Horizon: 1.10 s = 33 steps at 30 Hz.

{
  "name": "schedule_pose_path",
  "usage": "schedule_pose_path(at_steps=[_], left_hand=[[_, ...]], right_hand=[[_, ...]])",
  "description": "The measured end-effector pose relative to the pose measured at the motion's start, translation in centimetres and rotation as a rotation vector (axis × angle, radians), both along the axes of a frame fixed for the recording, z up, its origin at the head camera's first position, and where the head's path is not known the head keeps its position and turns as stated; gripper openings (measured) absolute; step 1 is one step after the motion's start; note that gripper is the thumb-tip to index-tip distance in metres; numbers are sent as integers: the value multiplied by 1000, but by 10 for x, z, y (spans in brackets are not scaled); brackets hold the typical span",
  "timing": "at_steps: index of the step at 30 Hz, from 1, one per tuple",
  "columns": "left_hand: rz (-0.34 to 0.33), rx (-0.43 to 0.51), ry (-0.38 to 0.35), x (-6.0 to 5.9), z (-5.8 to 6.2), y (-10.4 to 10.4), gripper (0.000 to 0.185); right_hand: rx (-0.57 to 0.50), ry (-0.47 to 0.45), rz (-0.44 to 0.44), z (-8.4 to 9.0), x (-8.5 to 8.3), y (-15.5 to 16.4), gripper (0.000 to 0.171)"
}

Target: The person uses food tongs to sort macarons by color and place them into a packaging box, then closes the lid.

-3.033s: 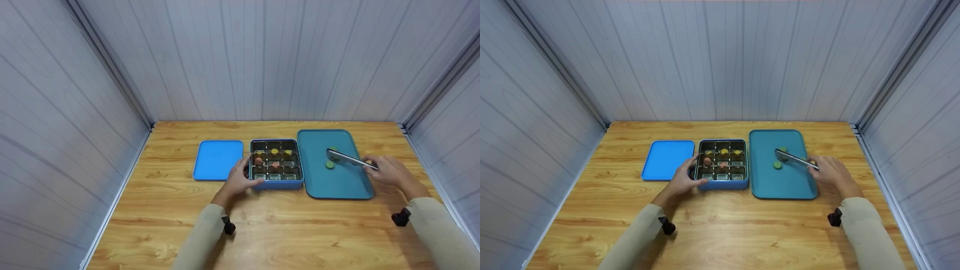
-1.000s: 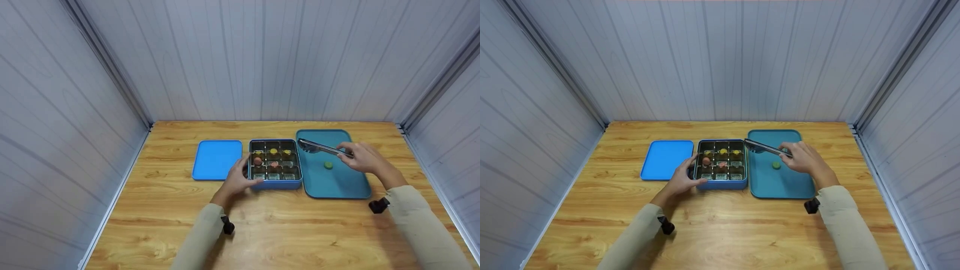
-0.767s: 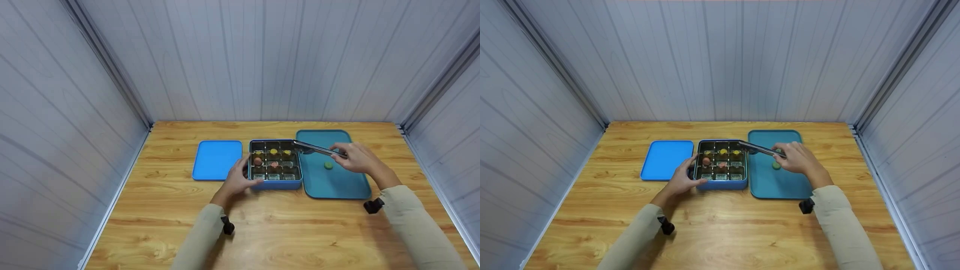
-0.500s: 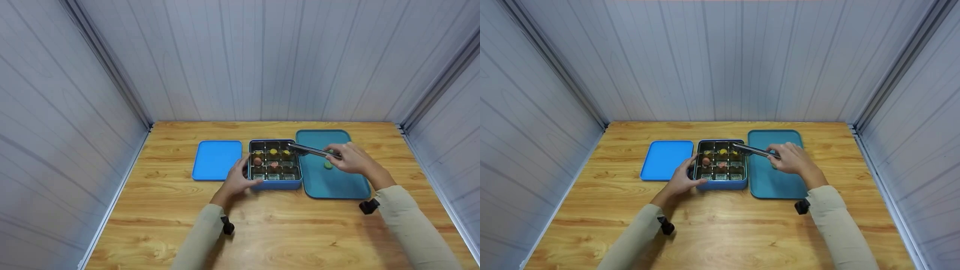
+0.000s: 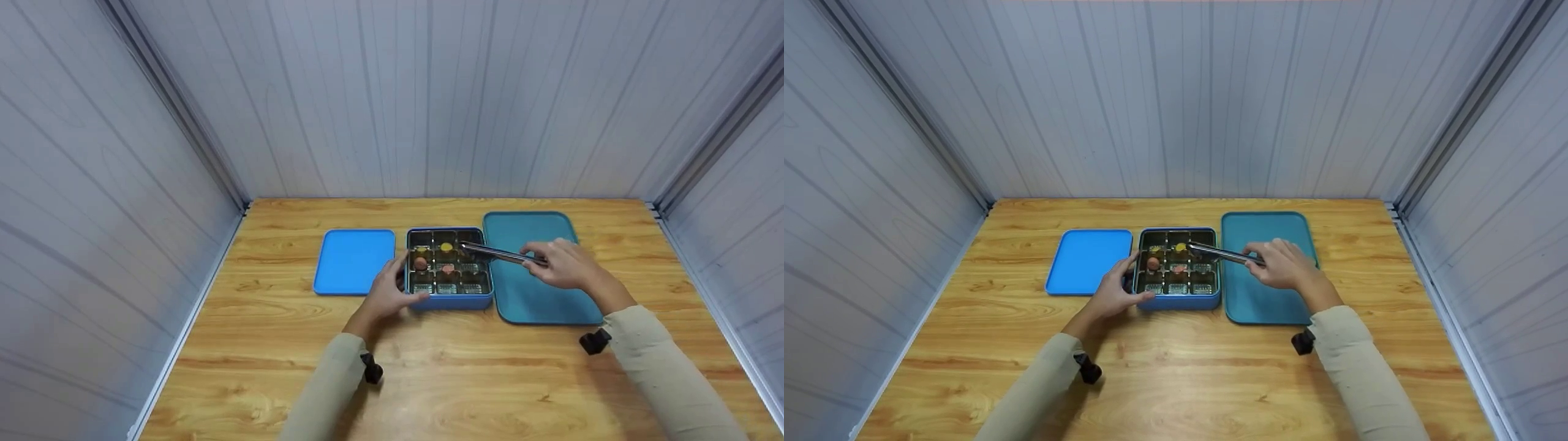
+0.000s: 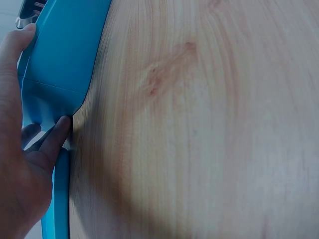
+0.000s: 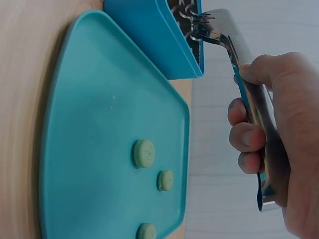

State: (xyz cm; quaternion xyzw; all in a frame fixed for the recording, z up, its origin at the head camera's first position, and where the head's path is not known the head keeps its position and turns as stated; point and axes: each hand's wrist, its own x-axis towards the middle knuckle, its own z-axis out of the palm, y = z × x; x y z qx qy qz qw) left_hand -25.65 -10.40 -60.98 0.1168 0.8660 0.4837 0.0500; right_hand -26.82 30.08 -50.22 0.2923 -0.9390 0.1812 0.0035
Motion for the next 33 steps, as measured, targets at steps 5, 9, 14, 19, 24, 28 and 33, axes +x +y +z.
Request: schedule_pose_path(at_steps=[5,9,14,19,24,28,33], left_hand=[[-8,9,3,1,0,0,117],[-13,2,5,0,0,0,115],[-11,-17,11,0,0,-1,115],[-6,-23,-1,1,0,0,116],[-3,-12,-8,1,1,1,117],[-10,8,3,1,1,1,117],[-18,11,29,1,-3,0,118]], right_hand=[[-6,6,19,-5,0,-2,21],[1,24,25,-8,-1,-2,20],[19,18,15,-9,-1,-3,21],[28,0,11,-9,-1,-3,23],[13,-12,-4,-10,-1,-2,26],[8,-12,-27,-11,-1,-1,31],[4,-18,-55,-11,0,0,36]])
